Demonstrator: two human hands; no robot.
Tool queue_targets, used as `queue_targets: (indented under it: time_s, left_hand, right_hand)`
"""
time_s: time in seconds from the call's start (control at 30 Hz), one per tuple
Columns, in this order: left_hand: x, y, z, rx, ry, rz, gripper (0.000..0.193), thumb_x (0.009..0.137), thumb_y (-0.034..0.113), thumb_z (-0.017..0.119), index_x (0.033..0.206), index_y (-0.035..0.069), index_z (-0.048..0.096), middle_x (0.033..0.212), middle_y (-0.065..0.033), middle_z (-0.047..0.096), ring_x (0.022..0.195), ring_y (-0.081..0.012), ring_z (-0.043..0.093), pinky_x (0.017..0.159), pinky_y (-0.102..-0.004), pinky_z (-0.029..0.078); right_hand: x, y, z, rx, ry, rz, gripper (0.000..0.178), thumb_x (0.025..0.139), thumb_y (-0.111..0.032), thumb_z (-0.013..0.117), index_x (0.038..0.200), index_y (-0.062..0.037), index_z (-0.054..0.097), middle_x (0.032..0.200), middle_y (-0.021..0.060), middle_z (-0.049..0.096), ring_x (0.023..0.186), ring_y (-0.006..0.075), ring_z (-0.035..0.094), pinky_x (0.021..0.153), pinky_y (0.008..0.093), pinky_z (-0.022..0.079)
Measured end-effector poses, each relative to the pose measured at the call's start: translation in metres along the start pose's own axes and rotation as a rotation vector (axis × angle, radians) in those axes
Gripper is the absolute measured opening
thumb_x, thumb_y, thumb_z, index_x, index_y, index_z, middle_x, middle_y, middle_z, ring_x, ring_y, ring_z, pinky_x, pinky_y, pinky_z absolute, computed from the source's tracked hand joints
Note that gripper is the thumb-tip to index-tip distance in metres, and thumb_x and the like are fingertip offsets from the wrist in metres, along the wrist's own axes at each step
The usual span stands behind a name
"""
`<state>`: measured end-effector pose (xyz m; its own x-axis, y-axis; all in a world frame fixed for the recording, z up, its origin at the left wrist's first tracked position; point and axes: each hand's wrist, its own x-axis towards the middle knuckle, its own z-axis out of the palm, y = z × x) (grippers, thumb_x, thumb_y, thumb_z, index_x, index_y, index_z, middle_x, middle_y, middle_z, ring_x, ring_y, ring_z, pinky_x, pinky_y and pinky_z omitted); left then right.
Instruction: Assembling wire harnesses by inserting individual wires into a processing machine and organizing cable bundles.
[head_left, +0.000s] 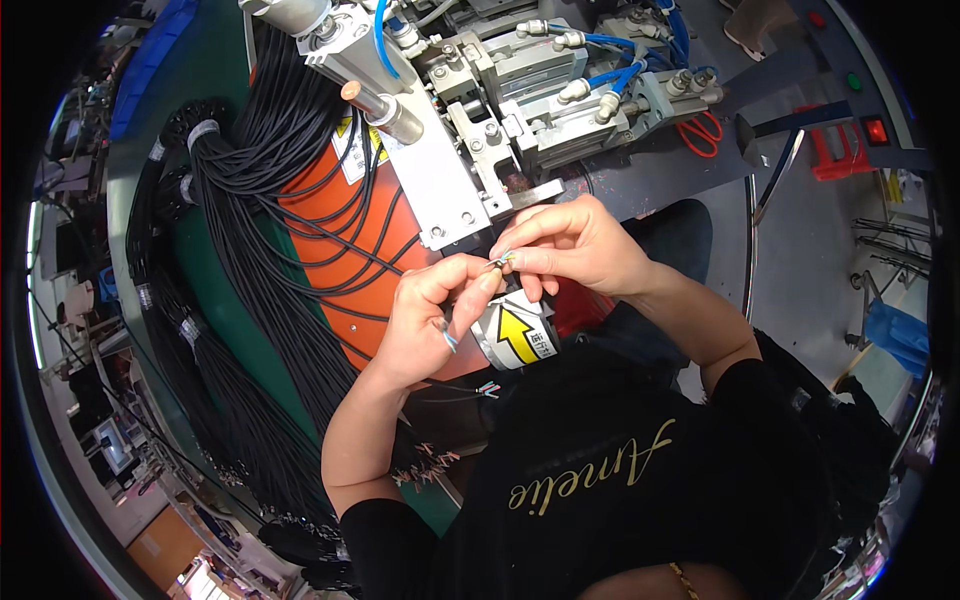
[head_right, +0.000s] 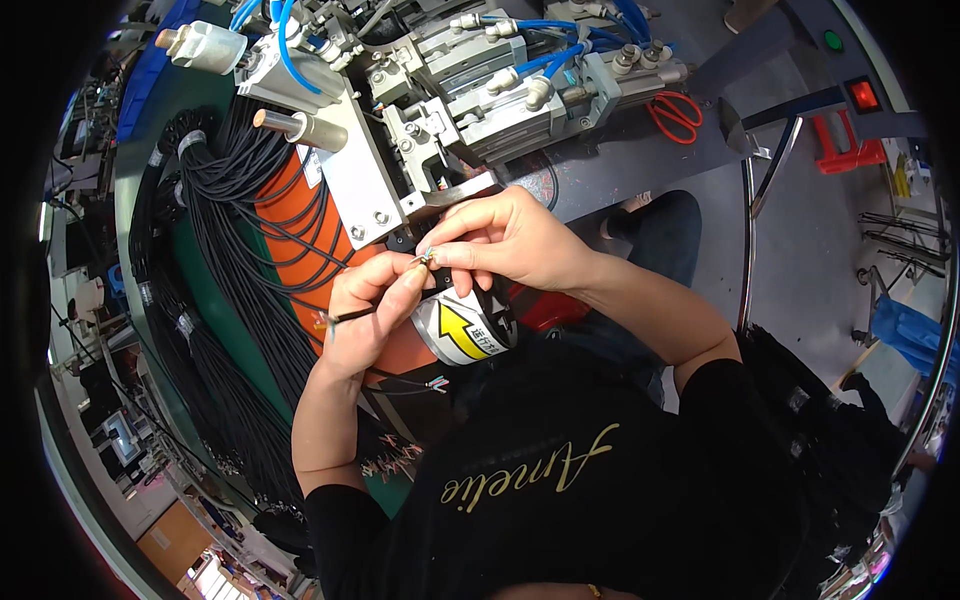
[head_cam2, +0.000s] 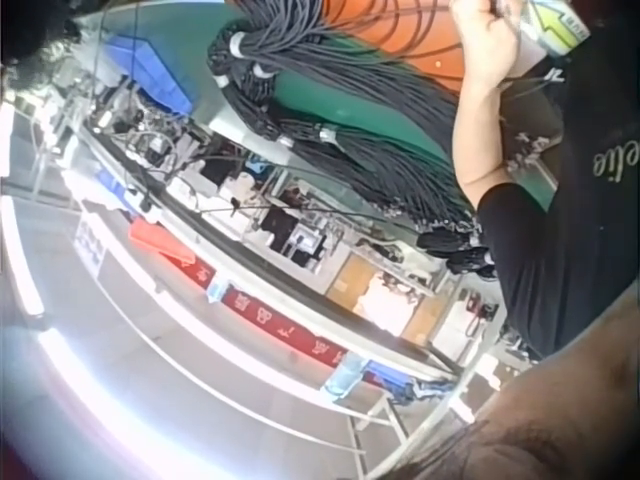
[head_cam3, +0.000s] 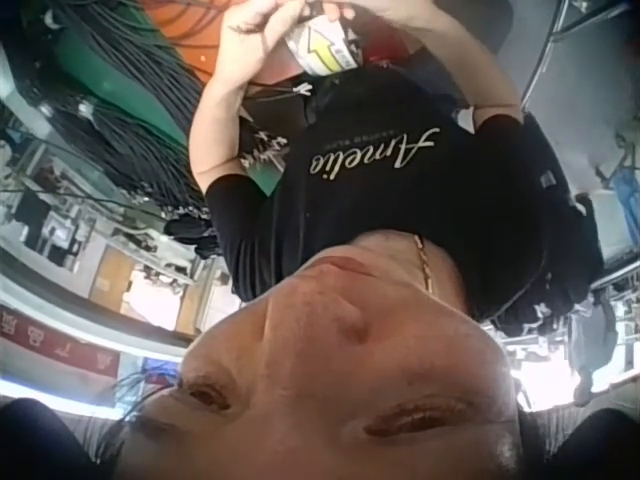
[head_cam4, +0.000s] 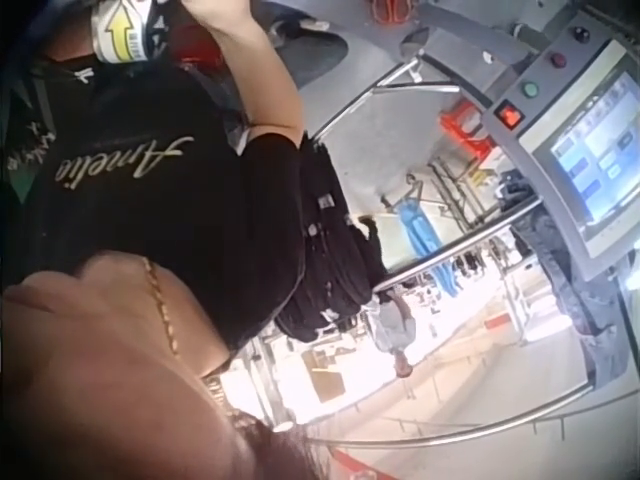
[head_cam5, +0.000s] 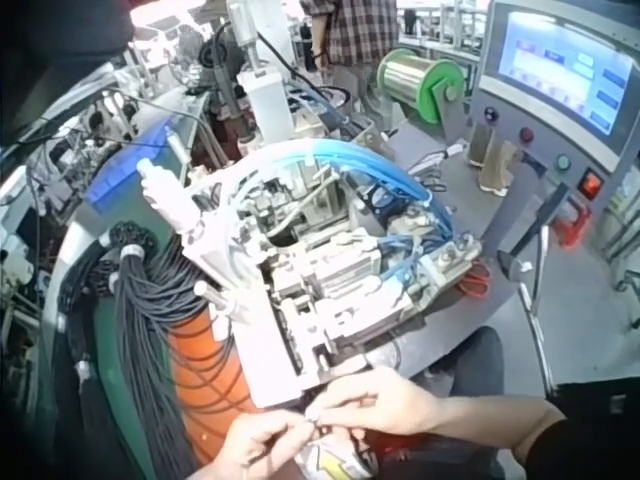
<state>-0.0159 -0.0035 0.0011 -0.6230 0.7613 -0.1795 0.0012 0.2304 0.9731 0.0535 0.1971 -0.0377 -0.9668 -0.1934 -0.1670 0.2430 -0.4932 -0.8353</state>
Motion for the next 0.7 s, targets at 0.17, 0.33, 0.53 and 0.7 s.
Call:
queue_targets:
  time_s: [0.17, 0.33, 0.53, 0.7]
  left_hand:
    - [0.0, -0.001, -0.0016, -0.134, -0.015, -0.145, 0.011, 0.093, 0.004, 0.058, 0.087, -0.001, 0.065, 0.063, 0.001, 0.054, 0.056, -0.0071, 0.041, 0.051, -0.0203, 0.032]
    - [0.0005, -0.0002, -0.0003, -0.127, -0.007, -0.141, 0.015, 0.095, 0.007, 0.056, 0.086, -0.001, 0.065, 0.063, 0.0012, 0.053, 0.057, -0.0069, 0.04, 0.051, -0.0204, 0.031]
    - [0.0006, 0.0003, -0.0003, -0.14, -0.001, -0.159, 0.015, 0.095, 0.007, 0.056, 0.086, 0.0, 0.065, 0.064, 0.0016, 0.053, 0.057, -0.007, 0.04, 0.052, -0.0204, 0.031]
    - [0.0023, 0.0039, -0.0042, -0.116, -0.043, -0.171, 0.015, 0.095, 0.007, 0.056, 0.086, 0.0, 0.065, 0.065, 0.0017, 0.053, 0.059, -0.0073, 0.041, 0.054, -0.0204, 0.033]
  right_hand:
    - [-0.0015, 0.0018, 0.0021, -0.171, 0.0, -0.206, 0.015, 0.087, 0.007, 0.061, 0.1, 0.0059, 0.069, 0.09, 0.0108, 0.067, 0.058, 0.0123, 0.062, 0.049, 0.0171, 0.044]
    - [-0.0018, -0.0012, 0.0043, -0.301, 0.017, -0.285, 0.015, 0.088, 0.007, 0.06, 0.099, 0.0062, 0.069, 0.089, 0.0108, 0.066, 0.059, 0.012, 0.063, 0.049, 0.0168, 0.044]
    - [-0.0024, -0.001, 0.0054, -0.304, 0.033, -0.287, 0.015, 0.088, 0.007, 0.06, 0.099, 0.0061, 0.069, 0.089, 0.0107, 0.066, 0.059, 0.0118, 0.062, 0.05, 0.0173, 0.045]
    - [-0.0015, 0.0004, 0.0033, -0.246, 0.039, -0.216, 0.015, 0.087, 0.008, 0.061, 0.098, 0.006, 0.069, 0.088, 0.0102, 0.066, 0.059, 0.0113, 0.061, 0.05, 0.0176, 0.045]
